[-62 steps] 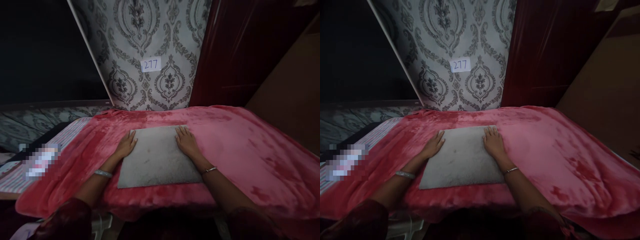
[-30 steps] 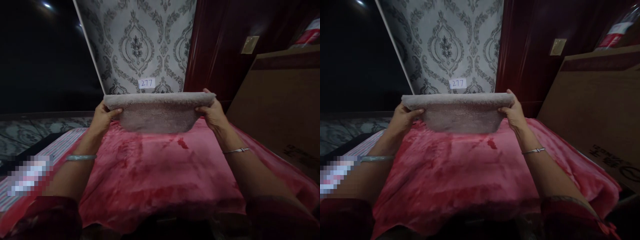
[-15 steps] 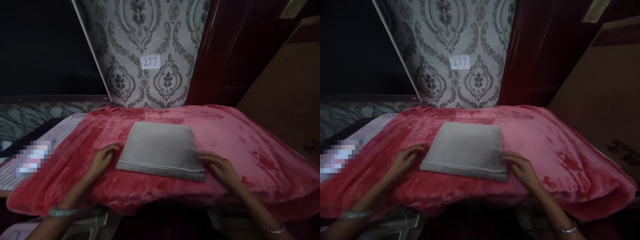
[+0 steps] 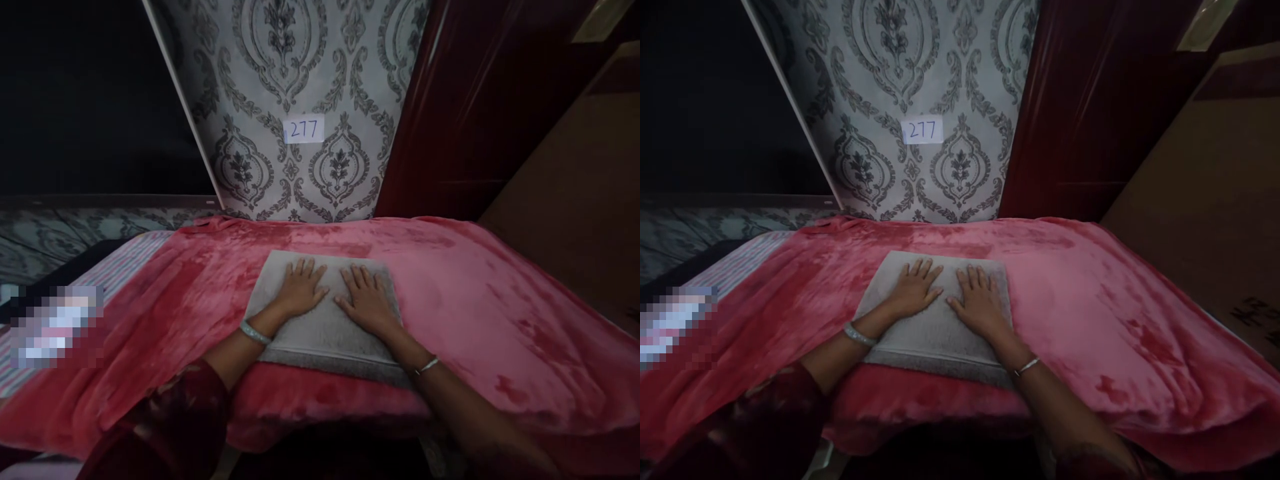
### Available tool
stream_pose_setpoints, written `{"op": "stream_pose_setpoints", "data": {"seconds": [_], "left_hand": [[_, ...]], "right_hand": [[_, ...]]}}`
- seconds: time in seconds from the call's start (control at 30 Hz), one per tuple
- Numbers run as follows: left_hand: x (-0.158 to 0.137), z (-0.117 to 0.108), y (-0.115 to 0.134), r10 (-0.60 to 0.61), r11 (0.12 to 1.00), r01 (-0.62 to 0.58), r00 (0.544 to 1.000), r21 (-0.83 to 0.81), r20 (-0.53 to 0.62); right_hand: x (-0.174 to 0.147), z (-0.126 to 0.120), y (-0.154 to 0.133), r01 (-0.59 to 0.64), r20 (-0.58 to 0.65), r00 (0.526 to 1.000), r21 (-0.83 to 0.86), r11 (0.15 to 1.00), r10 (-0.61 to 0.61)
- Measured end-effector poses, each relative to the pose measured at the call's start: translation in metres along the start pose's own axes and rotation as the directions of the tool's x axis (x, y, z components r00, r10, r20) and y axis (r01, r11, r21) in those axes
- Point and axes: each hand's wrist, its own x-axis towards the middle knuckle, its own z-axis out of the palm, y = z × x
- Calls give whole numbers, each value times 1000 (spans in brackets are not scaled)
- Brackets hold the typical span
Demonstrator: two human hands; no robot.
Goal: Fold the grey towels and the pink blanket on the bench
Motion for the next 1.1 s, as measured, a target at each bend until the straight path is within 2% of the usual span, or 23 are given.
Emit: {"op": "stream_pose_setpoints", "data": {"seconds": [0.13, 0.27, 0.37, 0.53, 0.63, 0.73, 0.77, 0.83, 0.93, 1.0, 1.1], "left_hand": [[-5, 9, -3, 1, 1000, 0, 999, 7, -45], [-3, 4, -9, -63, 998, 63, 998, 11, 1], [-12, 1, -29, -90, 996, 90, 996, 0, 18], [-48, 0, -75, -66, 994, 67, 998, -92, 6], [-66, -10, -88, -87, 990, 91, 995, -109, 41], [-80, -22, -78, -131, 989, 135, 990, -68, 58], [-85, -24, -70, -120, 991, 123, 992, -62, 38], [-97, -23, -49, -18, 997, 18, 1000, -77, -3], [-121, -8, -22, 172, 979, -173, 985, -104, -17], [-137, 2, -16, 197, 975, -200, 980, -94, -43], [-155, 10, -30, 192, 976, -199, 977, -82, -89]], "right_hand": [[-5, 7, 4, 20, -47, 999, 7, 1000, -20], [-2, 6, 4, 21, -46, 999, 11, 1000, -21], [-2, 7, 5, 23, -45, 999, 23, 999, -22], [-2, 8, 8, 30, -50, 998, 48, 998, -28], [-2, -1, 5, 9, 1, 1000, 60, 998, -9], [-11, -12, 0, -4, 93, 996, 74, 997, -3], [-18, -15, -1, 9, 111, 994, 81, 997, -18], [-35, -17, -3, 58, 113, 991, 92, 994, -69], [-69, -13, -1, 142, 74, 986, 107, 984, -150], [-91, -9, 4, 196, 28, 979, 119, 973, -201], [-122, -1, 15, 269, -77, 962, 126, 955, -261]]}}
